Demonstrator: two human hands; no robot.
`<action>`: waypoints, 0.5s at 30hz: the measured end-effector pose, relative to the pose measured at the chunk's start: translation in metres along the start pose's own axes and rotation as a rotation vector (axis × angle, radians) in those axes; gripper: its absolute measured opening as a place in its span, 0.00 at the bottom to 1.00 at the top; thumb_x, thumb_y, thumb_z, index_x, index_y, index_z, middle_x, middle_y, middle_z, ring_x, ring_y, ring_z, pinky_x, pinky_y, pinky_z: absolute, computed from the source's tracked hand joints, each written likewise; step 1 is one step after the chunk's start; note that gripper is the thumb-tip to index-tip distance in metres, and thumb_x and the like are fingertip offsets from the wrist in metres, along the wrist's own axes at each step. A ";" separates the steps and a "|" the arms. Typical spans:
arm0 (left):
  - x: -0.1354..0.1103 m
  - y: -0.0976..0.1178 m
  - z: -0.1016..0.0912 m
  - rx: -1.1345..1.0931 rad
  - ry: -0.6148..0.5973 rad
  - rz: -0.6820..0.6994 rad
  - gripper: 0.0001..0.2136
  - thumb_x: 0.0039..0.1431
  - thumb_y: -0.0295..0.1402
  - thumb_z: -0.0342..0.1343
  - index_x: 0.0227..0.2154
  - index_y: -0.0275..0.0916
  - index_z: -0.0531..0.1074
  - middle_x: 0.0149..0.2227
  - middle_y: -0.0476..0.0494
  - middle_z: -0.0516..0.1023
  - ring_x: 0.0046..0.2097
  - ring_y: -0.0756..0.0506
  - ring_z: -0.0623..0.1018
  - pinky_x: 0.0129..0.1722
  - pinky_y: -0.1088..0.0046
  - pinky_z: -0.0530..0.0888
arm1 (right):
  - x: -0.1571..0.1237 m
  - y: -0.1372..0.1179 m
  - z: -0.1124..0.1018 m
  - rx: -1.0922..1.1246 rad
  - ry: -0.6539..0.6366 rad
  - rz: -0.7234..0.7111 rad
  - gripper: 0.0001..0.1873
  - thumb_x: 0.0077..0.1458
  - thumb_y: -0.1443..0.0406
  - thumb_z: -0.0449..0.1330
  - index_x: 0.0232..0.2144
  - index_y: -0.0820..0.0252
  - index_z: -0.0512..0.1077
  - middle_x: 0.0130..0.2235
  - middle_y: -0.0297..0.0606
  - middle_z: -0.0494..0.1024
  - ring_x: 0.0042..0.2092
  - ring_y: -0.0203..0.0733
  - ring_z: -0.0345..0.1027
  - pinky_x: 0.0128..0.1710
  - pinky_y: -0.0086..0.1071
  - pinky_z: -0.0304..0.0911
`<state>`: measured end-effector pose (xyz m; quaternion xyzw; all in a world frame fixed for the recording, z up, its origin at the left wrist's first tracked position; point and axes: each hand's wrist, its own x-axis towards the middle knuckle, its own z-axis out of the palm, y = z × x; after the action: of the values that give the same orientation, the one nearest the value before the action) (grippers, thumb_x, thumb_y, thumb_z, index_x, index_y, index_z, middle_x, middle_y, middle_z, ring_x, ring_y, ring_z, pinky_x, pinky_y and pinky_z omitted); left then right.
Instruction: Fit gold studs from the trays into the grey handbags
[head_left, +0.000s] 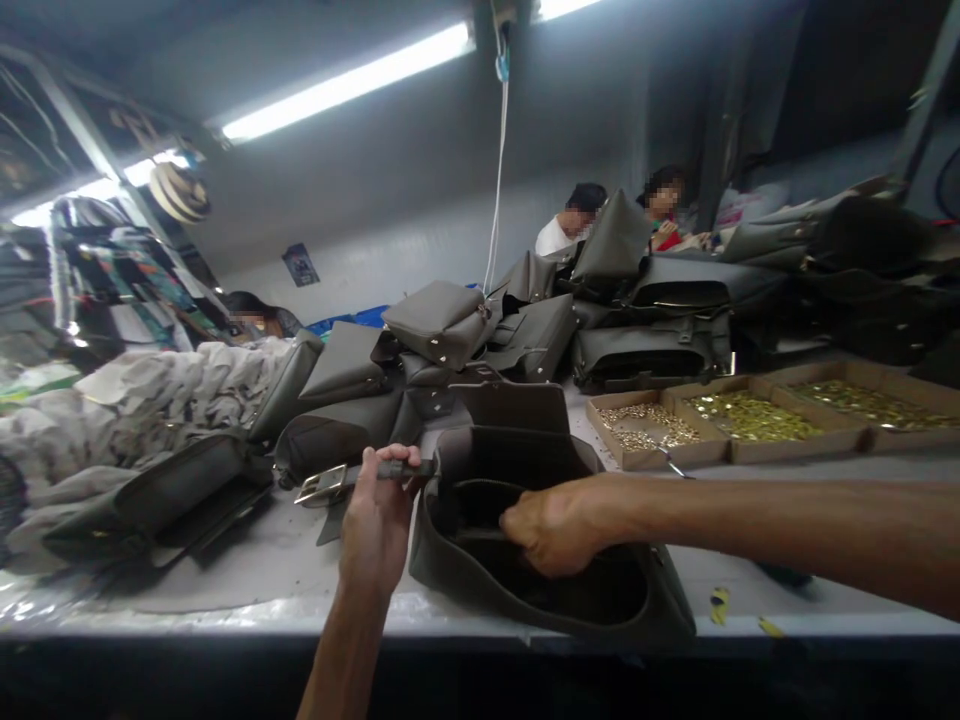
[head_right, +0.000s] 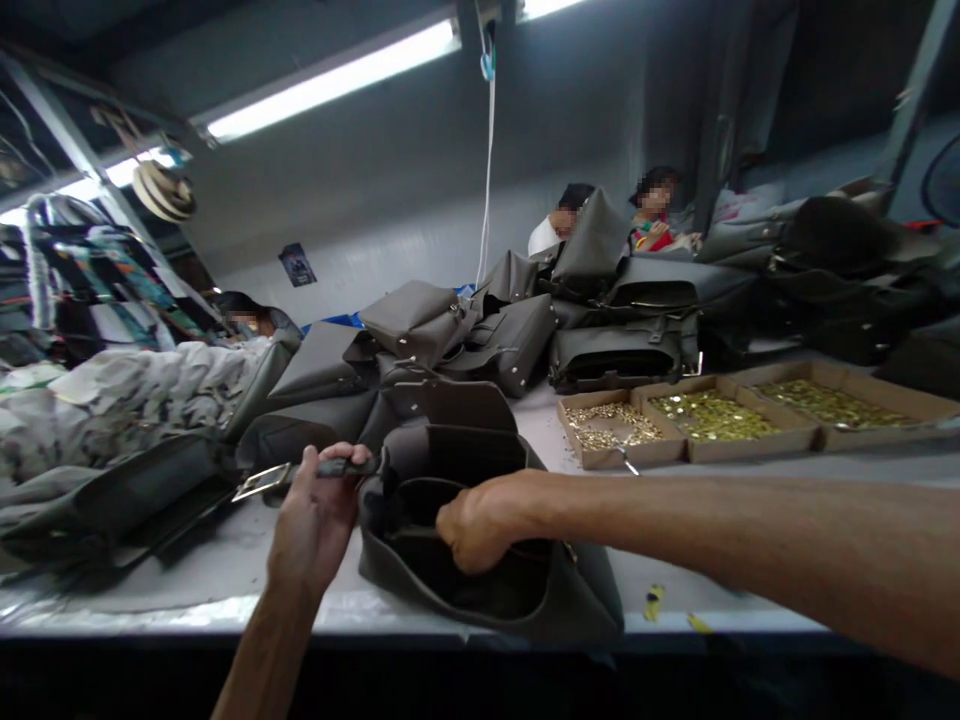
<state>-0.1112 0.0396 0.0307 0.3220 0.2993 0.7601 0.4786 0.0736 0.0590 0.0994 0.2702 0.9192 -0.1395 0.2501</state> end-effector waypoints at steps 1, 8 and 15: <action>-0.001 0.001 0.000 0.014 0.018 -0.018 0.17 0.65 0.39 0.44 0.30 0.34 0.72 0.32 0.43 0.71 0.34 0.48 0.72 0.34 0.74 0.73 | -0.005 0.004 0.001 0.005 0.022 0.017 0.19 0.54 0.73 0.53 0.48 0.77 0.71 0.46 0.56 0.75 0.47 0.52 0.71 0.38 0.35 0.66; -0.003 0.003 -0.002 0.095 0.159 -0.035 0.20 0.66 0.41 0.39 0.31 0.37 0.73 0.39 0.43 0.76 0.43 0.47 0.76 0.42 0.73 0.74 | -0.027 0.026 0.009 0.065 0.140 0.137 0.19 0.57 0.69 0.53 0.48 0.75 0.71 0.45 0.57 0.75 0.45 0.55 0.72 0.39 0.38 0.68; -0.021 -0.003 -0.009 0.380 0.186 -0.073 0.22 0.60 0.50 0.45 0.33 0.35 0.74 0.40 0.36 0.77 0.45 0.41 0.75 0.38 0.68 0.73 | -0.024 0.005 0.009 0.077 0.149 0.047 0.17 0.55 0.73 0.54 0.46 0.77 0.72 0.44 0.58 0.76 0.46 0.55 0.72 0.40 0.38 0.70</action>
<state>-0.1094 0.0205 0.0189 0.3240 0.4916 0.6985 0.4068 0.0978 0.0492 0.1044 0.3109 0.9226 -0.1484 0.1734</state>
